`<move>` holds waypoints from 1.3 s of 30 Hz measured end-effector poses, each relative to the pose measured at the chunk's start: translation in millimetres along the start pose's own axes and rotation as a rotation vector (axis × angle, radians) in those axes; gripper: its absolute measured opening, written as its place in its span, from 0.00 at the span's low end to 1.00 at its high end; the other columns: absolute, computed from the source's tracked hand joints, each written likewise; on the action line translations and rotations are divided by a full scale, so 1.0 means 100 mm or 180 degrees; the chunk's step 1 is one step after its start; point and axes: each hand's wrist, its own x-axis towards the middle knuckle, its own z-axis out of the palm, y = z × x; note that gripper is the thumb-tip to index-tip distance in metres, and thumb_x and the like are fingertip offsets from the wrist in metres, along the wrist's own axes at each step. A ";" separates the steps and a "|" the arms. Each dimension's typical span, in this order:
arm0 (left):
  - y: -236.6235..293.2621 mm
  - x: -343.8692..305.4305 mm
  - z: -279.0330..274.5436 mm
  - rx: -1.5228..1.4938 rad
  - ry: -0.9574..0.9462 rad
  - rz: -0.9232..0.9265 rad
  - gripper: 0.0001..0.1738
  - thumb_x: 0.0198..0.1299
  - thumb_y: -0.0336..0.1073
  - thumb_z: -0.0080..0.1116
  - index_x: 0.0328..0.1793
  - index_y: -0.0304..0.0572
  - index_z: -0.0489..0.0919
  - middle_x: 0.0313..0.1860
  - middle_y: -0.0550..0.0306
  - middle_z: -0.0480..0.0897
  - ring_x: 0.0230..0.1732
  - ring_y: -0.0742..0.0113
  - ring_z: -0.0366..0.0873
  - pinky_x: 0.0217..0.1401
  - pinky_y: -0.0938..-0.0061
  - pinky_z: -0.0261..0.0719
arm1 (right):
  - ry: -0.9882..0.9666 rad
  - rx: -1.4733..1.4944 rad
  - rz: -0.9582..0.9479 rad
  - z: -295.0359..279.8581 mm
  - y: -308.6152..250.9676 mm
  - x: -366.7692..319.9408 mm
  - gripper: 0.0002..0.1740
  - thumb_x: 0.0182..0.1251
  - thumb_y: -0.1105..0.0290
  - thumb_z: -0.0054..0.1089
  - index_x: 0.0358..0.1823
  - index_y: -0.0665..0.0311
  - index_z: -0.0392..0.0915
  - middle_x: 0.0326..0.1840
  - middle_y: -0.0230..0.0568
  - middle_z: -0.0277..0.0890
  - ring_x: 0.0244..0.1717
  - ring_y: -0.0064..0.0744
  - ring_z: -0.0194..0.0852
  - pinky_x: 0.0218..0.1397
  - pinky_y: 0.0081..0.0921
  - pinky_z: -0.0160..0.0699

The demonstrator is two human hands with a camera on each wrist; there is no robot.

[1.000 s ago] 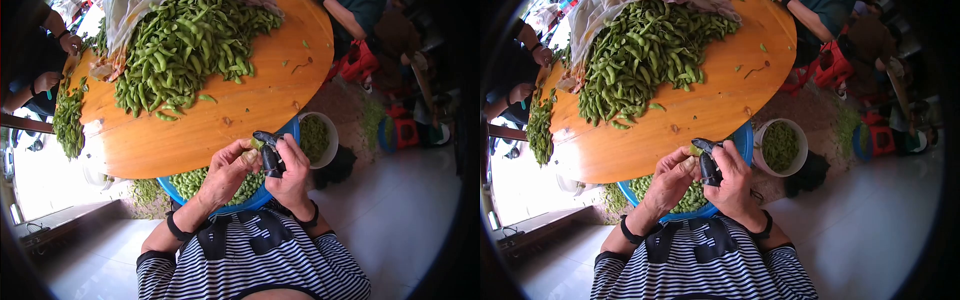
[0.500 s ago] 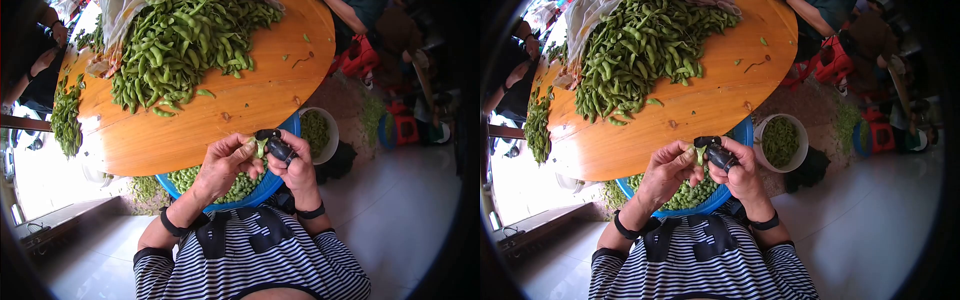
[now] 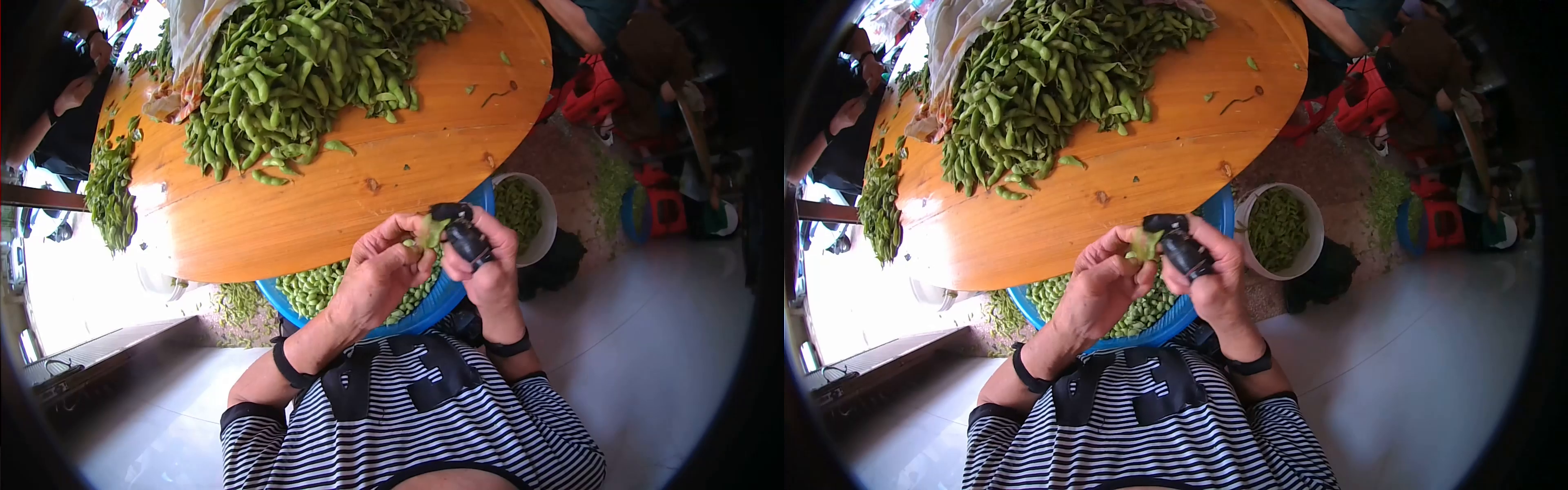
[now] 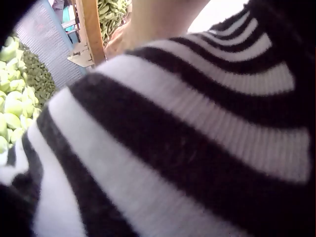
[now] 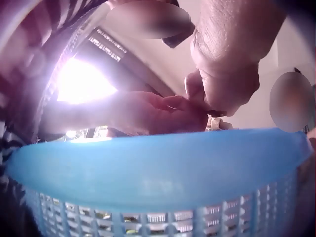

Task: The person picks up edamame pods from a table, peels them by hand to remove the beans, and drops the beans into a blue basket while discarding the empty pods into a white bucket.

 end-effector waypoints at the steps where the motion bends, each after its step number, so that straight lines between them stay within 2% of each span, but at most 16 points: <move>1: 0.06 -0.02 0.04 0.0706 0.0083 -0.0249 0.12 0.65 0.25 0.47 0.53 0.39 0.77 0.39 0.61 0.78 0.31 0.74 0.70 0.35 0.81 0.68 | 0.0095 0.0060 -0.0112 -0.05 -0.03 0.00 0.24 0.56 0.78 0.37 0.53 0.76 0.75 0.18 0.25 0.61 0.18 0.13 0.55 0.19 0.13 0.55; 4: 0.23 -0.04 -0.05 0.1917 -0.0262 -0.0561 0.13 0.67 0.26 0.49 0.54 0.39 0.78 0.42 0.59 0.83 0.35 0.74 0.75 0.37 0.80 0.74 | 0.0450 -0.0138 -0.0352 -0.42 -0.25 -0.06 0.24 0.55 0.75 0.39 0.51 0.77 0.75 0.18 0.26 0.60 0.17 0.14 0.55 0.17 0.15 0.53; 6: 0.38 -0.05 0.07 0.3900 -0.1164 -0.0125 0.09 0.65 0.27 0.55 0.49 0.39 0.82 0.44 0.55 0.85 0.41 0.68 0.81 0.44 0.72 0.80 | 0.0630 -0.0443 -0.0631 -0.77 -0.44 -0.13 0.22 0.54 0.79 0.40 0.48 0.76 0.76 0.21 0.28 0.66 0.17 0.16 0.59 0.18 0.15 0.57; 7: 0.50 0.01 0.15 0.4515 -0.1553 0.0047 0.07 0.61 0.26 0.60 0.44 0.39 0.84 0.44 0.52 0.85 0.45 0.59 0.83 0.50 0.67 0.81 | 0.0917 -0.1309 -0.0476 -0.96 -0.52 -0.17 0.22 0.52 0.81 0.41 0.48 0.76 0.77 0.23 0.32 0.70 0.19 0.18 0.63 0.21 0.17 0.62; 9: 0.69 0.19 0.28 0.5363 -0.1557 0.0499 0.07 0.59 0.26 0.60 0.43 0.39 0.84 0.43 0.51 0.84 0.45 0.56 0.82 0.51 0.66 0.80 | 0.1404 -0.3483 -0.0345 -1.17 -0.62 -0.16 0.23 0.47 0.87 0.44 0.47 0.75 0.79 0.29 0.42 0.78 0.28 0.23 0.74 0.32 0.20 0.72; 12: 0.89 0.61 0.38 0.7208 -0.0746 0.1898 0.05 0.57 0.27 0.61 0.39 0.39 0.84 0.39 0.51 0.82 0.45 0.52 0.78 0.52 0.64 0.78 | 0.1533 -0.3872 -0.0313 -1.25 -0.61 -0.16 0.26 0.45 0.87 0.45 0.49 0.75 0.78 0.29 0.45 0.77 0.32 0.24 0.76 0.37 0.21 0.74; 14: 1.01 0.95 0.35 0.7427 -0.0278 0.2172 0.04 0.58 0.31 0.61 0.36 0.39 0.83 0.34 0.51 0.78 0.44 0.53 0.75 0.52 0.61 0.75 | 0.1455 -0.3698 -0.0379 -1.22 -0.57 -0.17 0.26 0.45 0.87 0.45 0.50 0.75 0.78 0.29 0.45 0.77 0.32 0.25 0.76 0.38 0.22 0.74; 20: 0.92 1.48 0.12 0.7944 0.0405 0.2748 0.12 0.59 0.39 0.60 0.31 0.37 0.81 0.35 0.49 0.76 0.45 0.50 0.74 0.51 0.60 0.75 | 0.1308 -0.3387 -0.0574 -1.12 -0.40 -0.07 0.26 0.43 0.86 0.44 0.48 0.76 0.77 0.29 0.49 0.74 0.31 0.26 0.73 0.39 0.21 0.74; 22: 0.89 1.50 0.13 0.8099 0.0486 0.2687 0.13 0.58 0.40 0.60 0.31 0.36 0.81 0.37 0.48 0.76 0.46 0.50 0.74 0.52 0.59 0.75 | 0.1060 -0.3569 -0.0751 -1.14 -0.36 -0.05 0.23 0.50 0.88 0.48 0.50 0.72 0.79 0.31 0.37 0.81 0.30 0.19 0.74 0.36 0.18 0.73; 28: 0.92 1.51 0.19 0.7911 0.0682 0.2162 0.12 0.55 0.39 0.61 0.32 0.34 0.81 0.39 0.46 0.78 0.46 0.49 0.75 0.52 0.59 0.76 | 0.0970 -0.3525 -0.0762 -0.93 -0.38 -0.02 0.21 0.49 0.87 0.46 0.47 0.73 0.78 0.30 0.39 0.81 0.29 0.20 0.73 0.36 0.18 0.72; 30: 0.93 1.49 0.21 0.7670 0.0709 0.1995 0.12 0.53 0.39 0.62 0.33 0.34 0.82 0.38 0.46 0.77 0.47 0.47 0.76 0.52 0.58 0.75 | 0.0938 -0.3304 -0.0813 -0.80 -0.39 0.00 0.20 0.45 0.86 0.47 0.44 0.76 0.76 0.33 0.51 0.76 0.34 0.38 0.76 0.43 0.24 0.75; 34: 0.96 1.24 0.30 0.7087 0.0607 0.2319 0.11 0.54 0.36 0.62 0.35 0.34 0.81 0.35 0.47 0.78 0.39 0.53 0.80 0.44 0.62 0.78 | 0.0765 -0.2986 -0.0783 -0.63 -0.40 0.03 0.20 0.50 0.87 0.47 0.47 0.74 0.78 0.34 0.47 0.80 0.36 0.33 0.79 0.45 0.24 0.76; 35: 0.97 1.12 0.38 0.6468 0.0319 0.2032 0.09 0.54 0.34 0.62 0.36 0.34 0.81 0.34 0.49 0.79 0.33 0.58 0.80 0.37 0.65 0.78 | 0.0757 -0.2621 -0.0659 -0.61 -0.37 0.03 0.25 0.52 0.87 0.45 0.52 0.71 0.79 0.34 0.41 0.81 0.32 0.24 0.76 0.41 0.21 0.75; 37: 0.93 0.91 0.34 0.5430 -0.0317 0.1590 0.07 0.58 0.28 0.59 0.42 0.35 0.80 0.32 0.55 0.83 0.19 0.74 0.74 0.23 0.79 0.71 | 0.0657 -0.2174 -0.0417 -0.45 -0.44 0.05 0.27 0.52 0.87 0.44 0.55 0.69 0.79 0.34 0.38 0.81 0.30 0.20 0.74 0.36 0.18 0.73; 38: 0.89 0.79 0.31 0.5426 -0.0322 0.1567 0.07 0.58 0.28 0.59 0.42 0.35 0.80 0.32 0.55 0.83 0.19 0.74 0.74 0.23 0.79 0.71 | 0.0545 -0.1725 -0.0192 -0.37 -0.46 0.07 0.30 0.52 0.87 0.42 0.57 0.66 0.79 0.34 0.35 0.81 0.28 0.16 0.71 0.32 0.16 0.71; 39: 0.87 0.65 0.37 0.4611 -0.0358 0.0613 0.08 0.60 0.28 0.58 0.46 0.36 0.79 0.33 0.56 0.83 0.20 0.76 0.74 0.23 0.81 0.71 | 0.0383 -0.1409 -0.0186 -0.32 -0.43 0.09 0.32 0.54 0.87 0.39 0.61 0.64 0.78 0.32 0.30 0.79 0.24 0.11 0.65 0.25 0.12 0.65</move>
